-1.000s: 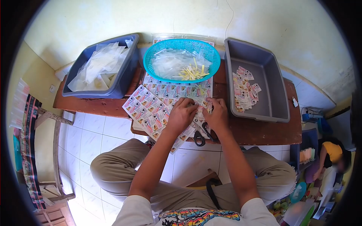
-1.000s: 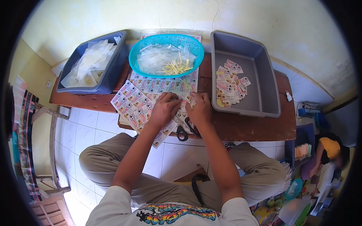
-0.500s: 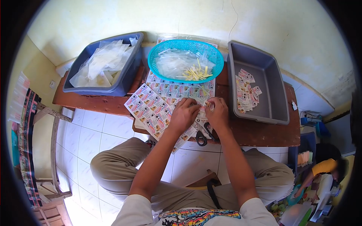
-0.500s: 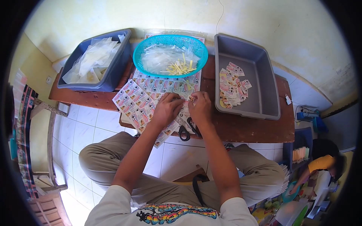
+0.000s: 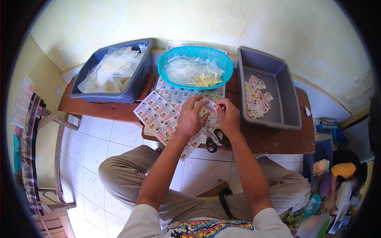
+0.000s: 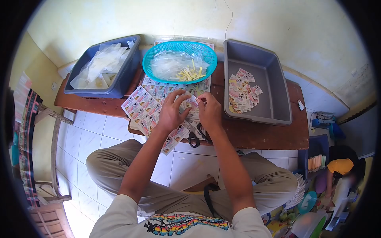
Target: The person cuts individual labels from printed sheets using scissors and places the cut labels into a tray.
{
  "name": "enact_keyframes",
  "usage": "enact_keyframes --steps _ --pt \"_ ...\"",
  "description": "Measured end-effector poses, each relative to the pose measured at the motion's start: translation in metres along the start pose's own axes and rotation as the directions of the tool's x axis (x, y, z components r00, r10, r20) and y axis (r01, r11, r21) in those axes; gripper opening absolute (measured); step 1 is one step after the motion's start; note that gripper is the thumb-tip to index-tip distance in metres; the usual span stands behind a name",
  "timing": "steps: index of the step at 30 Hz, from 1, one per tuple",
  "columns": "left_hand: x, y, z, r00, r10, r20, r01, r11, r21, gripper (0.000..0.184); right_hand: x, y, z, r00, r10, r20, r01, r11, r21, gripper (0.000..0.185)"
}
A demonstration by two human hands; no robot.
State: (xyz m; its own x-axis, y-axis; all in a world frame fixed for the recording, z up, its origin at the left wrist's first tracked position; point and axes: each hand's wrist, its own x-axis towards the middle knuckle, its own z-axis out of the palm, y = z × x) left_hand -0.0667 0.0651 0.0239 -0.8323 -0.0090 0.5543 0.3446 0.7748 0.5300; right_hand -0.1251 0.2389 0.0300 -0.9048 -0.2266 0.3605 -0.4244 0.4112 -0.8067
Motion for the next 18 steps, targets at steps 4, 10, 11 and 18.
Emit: enact_keyframes --steps 4,10,11,18 --pt "0.009 0.017 -0.021 0.998 0.067 -0.018 -0.066 0.997 0.034 0.063 0.002 -0.012 -0.009 1.0 0.025 0.013 -0.026 0.999 0.046 0.014" --pt "0.017 0.034 -0.055 0.978 0.201 0.046 -0.202 0.979 0.005 0.06 0.007 -0.022 -0.028 0.958 0.186 0.217 -0.234 0.946 0.223 0.02" --pt "0.019 0.039 -0.063 0.973 0.221 0.062 -0.221 0.975 -0.005 0.056 0.009 -0.024 -0.031 0.958 0.142 0.251 -0.204 0.949 0.242 0.022" --pt "0.023 0.074 -0.13 0.964 0.263 -0.029 -0.26 0.962 0.083 0.042 0.021 -0.104 -0.061 0.889 0.117 0.444 -0.28 0.905 0.322 0.031"
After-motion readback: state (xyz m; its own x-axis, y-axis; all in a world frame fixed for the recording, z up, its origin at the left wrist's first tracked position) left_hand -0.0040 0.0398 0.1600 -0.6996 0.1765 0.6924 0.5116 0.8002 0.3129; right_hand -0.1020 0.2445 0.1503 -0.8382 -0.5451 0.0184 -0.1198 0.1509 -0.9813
